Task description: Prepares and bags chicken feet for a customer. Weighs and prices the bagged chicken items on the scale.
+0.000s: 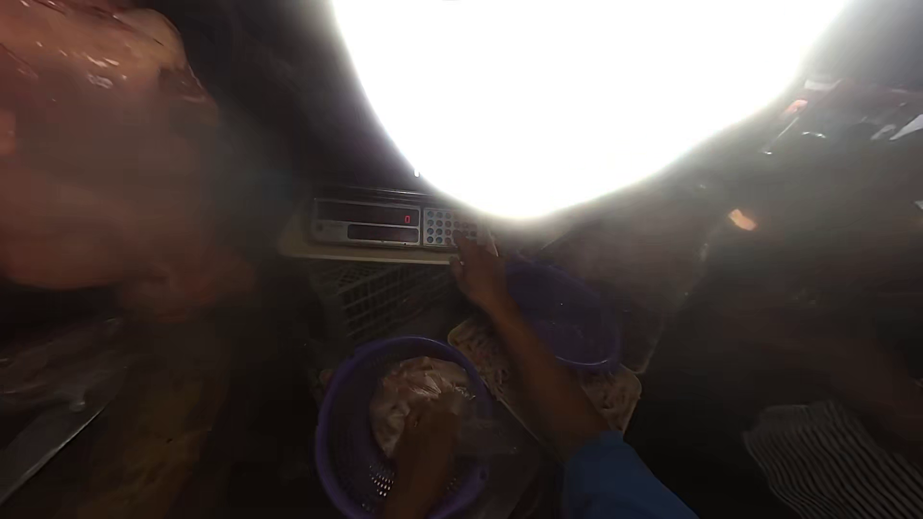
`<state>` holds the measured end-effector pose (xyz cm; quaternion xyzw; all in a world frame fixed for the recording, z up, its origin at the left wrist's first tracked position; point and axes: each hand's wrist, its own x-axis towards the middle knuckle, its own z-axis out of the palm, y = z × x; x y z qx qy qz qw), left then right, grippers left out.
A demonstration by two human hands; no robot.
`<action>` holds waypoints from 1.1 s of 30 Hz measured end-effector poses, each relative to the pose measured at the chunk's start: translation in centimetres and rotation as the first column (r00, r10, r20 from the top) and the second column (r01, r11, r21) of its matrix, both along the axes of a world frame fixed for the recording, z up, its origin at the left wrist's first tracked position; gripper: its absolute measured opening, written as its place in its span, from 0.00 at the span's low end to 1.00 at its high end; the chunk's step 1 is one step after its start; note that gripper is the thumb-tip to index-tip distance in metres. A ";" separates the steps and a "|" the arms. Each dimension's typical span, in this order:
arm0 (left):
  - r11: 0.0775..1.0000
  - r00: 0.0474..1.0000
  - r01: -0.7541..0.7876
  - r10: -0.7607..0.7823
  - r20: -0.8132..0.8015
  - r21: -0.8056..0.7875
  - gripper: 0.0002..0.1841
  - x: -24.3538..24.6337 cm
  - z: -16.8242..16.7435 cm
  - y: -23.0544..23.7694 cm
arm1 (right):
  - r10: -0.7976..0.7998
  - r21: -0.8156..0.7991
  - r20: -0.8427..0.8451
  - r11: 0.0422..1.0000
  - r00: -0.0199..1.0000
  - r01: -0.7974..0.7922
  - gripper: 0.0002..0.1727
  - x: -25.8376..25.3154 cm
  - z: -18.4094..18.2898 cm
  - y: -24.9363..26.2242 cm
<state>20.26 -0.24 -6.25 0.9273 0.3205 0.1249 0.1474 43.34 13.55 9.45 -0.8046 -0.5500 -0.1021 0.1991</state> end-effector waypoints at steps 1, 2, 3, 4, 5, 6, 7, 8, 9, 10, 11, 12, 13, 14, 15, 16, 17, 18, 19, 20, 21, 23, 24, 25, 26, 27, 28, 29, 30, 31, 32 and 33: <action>1.000 1.000 0.002 -0.002 -0.005 -0.009 0.13 -0.2 -0.1 0.2 | -0.018 0.003 0.056 1.000 0.998 0.018 0.31 -0.1 -0.8 0.5; 1.000 1.000 0.004 -0.004 -0.018 -0.021 0.13 -0.4 -0.1 0.2 | -0.033 0.022 0.104 0.999 0.994 0.030 0.30 -0.2 -1.8 0.6; 1.000 1.000 0.005 -0.006 -0.027 -0.026 0.14 -0.5 -0.2 0.2 | -0.048 0.040 0.132 0.998 0.990 0.043 0.30 -0.3 -2.4 0.6; 1.000 1.000 0.004 -0.004 -0.027 -0.020 0.13 -0.5 -0.4 0.2 | -0.062 0.050 0.136 0.997 0.989 0.055 0.31 -0.5 -2.6 0.5; 1.000 1.000 0.000 0.000 -0.012 -0.003 0.12 -0.5 -0.5 0.2 | -0.070 0.054 0.121 0.996 0.990 0.064 0.32 -0.6 -2.6 0.5; 1.000 1.000 -0.004 0.004 0.003 0.013 0.11 -0.5 -0.7 0.1 | -0.072 0.059 0.092 0.996 0.993 0.067 0.32 -0.8 -2.4 0.4; 1.000 1.000 -0.004 0.004 0.017 0.031 0.11 -0.6 -0.9 0.1 | -0.072 0.066 0.065 0.996 0.995 0.067 0.33 -0.9 -2.3 0.5; 0.999 1.000 -0.001 0.001 0.022 0.040 0.11 -0.6 -0.9 0.2 | -0.072 0.066 0.042 0.995 0.996 0.070 0.33 -0.9 -2.1 0.6; 0.999 1.000 0.001 -0.002 0.022 0.044 0.11 -0.6 -0.9 0.3 | -0.078 0.058 0.021 0.995 0.997 0.077 0.33 -0.8 -1.7 0.8; 0.999 1.000 0.006 -0.007 0.023 0.041 0.12 -0.5 -0.8 0.4 | -0.083 0.038 -0.008 0.996 0.997 0.083 0.32 -0.6 -1.2 1.0; 0.999 1.000 0.011 -0.012 0.029 0.031 0.13 -0.5 -0.7 0.3 | -0.079 0.017 -0.041 0.997 0.996 0.079 0.32 -0.6 -0.8 1.0; 1.000 0.999 0.015 -0.015 0.036 0.009 0.13 -0.8 -0.6 0.2 | -0.070 0.000 -0.059 0.998 0.996 0.070 0.31 -0.6 -0.7 0.8; 0.999 0.998 0.013 -0.011 0.064 -0.030 0.14 -1.0 -0.5 0.1 | -0.056 0.011 -0.057 0.998 0.997 0.057 0.31 -0.6 -1.0 0.5; 0.996 0.991 0.004 0.009 0.137 -0.091 0.15 -1.3 -0.4 0.1 | -0.040 0.058 -0.029 0.997 0.999 0.041 0.30 -0.6 -1.6 0.0; 0.986 0.961 -0.007 0.052 0.270 -0.164 0.18 -1.6 -0.6 0.2 | -0.017 0.107 0.005 0.994 1.000 0.016 0.28 -0.5 -2.1 -0.4; 0.974 0.888 -0.020 0.122 0.443 -0.227 0.21 -1.6 -1.1 0.3 | 0.013 0.133 0.030 0.991 0.999 -0.017 0.27 -0.4 -2.1 -0.7; 0.953 0.781 -0.031 0.211 0.588 -0.301 0.29 -1.6 -1.5 0.1 | 0.026 0.118 0.046 0.993 0.999 -0.031 0.26 -0.4 -1.7 -0.7; 0.934 0.675 -0.035 0.285 0.680 -0.357 0.37 -1.9 -1.4 -0.4 | 0.018 0.058 0.043 0.998 0.999 -0.020 0.26 -0.6 -0.9 -0.7; 0.927 0.596 -0.031 0.318 0.738 -0.375 0.43 -2.4 -0.8 -0.8 | 0.010 -0.029 0.021 1.000 1.000 -0.010 0.26 -0.9 0.0 -0.9; 0.936 0.538 -0.026 0.309 0.784 -0.351 0.46 -2.8 0.2 -0.9 | 0.005 -0.112 -0.010 0.994 1.000 -0.006 0.26 -1.1 1.0 -1.0; 0.956 0.493 -0.019 0.263 0.830 -0.291 0.44 -3.0 1.4 -0.7 | -0.001 -0.172 -0.032 0.985 0.999 -0.004 0.27 -1.2 2.2 -0.7; 0.981 0.444 0.020 0.163 0.881 -0.192 0.37 -3.4 3.3 -0.6 | -0.009 -0.240 -0.015 0.971 1.000 0.006 0.35 -1.0 3.6 0.2; 0.985 0.435 0.040 0.136 0.890 -0.170 0.36 -3.5 4.1 -0.7 | -0.018 -0.259 0.002 0.966 1.000 0.018 0.36 -0.9 3.8 0.6; 0.985 0.429 0.058 0.122 0.895 -0.162 0.34 -3.4 4.8 -0.7 | -0.025 -0.275 0.013 0.961 1.000 0.027 0.36 -0.9 4.0 1.1; 0.983 0.423 0.077 0.117 0.898 -0.164 0.33 -3.3 5.2 -0.6 | -0.028 -0.290 0.018 0.957 0.999 0.033 0.36 -1.0 4.4 1.5; 0.979 0.415 0.097 0.123 0.901 -0.178 0.32 -3.3 5.5 -0.6 | -0.027 -0.315 0.029 0.948 0.999 0.035 0.35 -1.2 4.8 1.8; 0.973 0.399 0.117 0.138 0.907 -0.200 0.31 -3.2 5.7 -0.6 | -0.021 -0.346 0.045 0.937 0.999 0.035 0.35 -1.5 5.0 1.9; 0.965 0.373 0.138 0.158 0.915 -0.223 0.30 -3.2 5.8 -0.6 | -0.004 -0.368 0.059 0.930 0.998 0.026 0.36 -1.8 4.9 1.7; 0.955 0.342 0.159 0.185 0.921 -0.250 0.29 -3.3 5.8 -0.5 | 0.040 -0.369 0.064 0.929 0.997 -0.013 0.36 -1.9 4.6 1.0; 0.945 0.305 0.171 0.219 0.927 -0.280 0.28 -3.7 6.0 -0.3 | 0.124 -0.336 0.059 0.937 0.991 -0.097 0.34 -2.1 3.8 -0.6; 0.936 0.249 0.176 0.259 0.933 -0.306 0.28 -4.1 6.4 0.1 | 0.244 -0.245 0.027 0.942 0.969 -0.230 0.34 -2.3 2.4 -2.8; 0.928 0.187 0.173 0.299 0.936 -0.331 0.28 -4.8 6.7 0.8 | 0.397 -0.118 -0.058 0.908 0.916 -0.401 0.36 -2.6 0.7 -5.4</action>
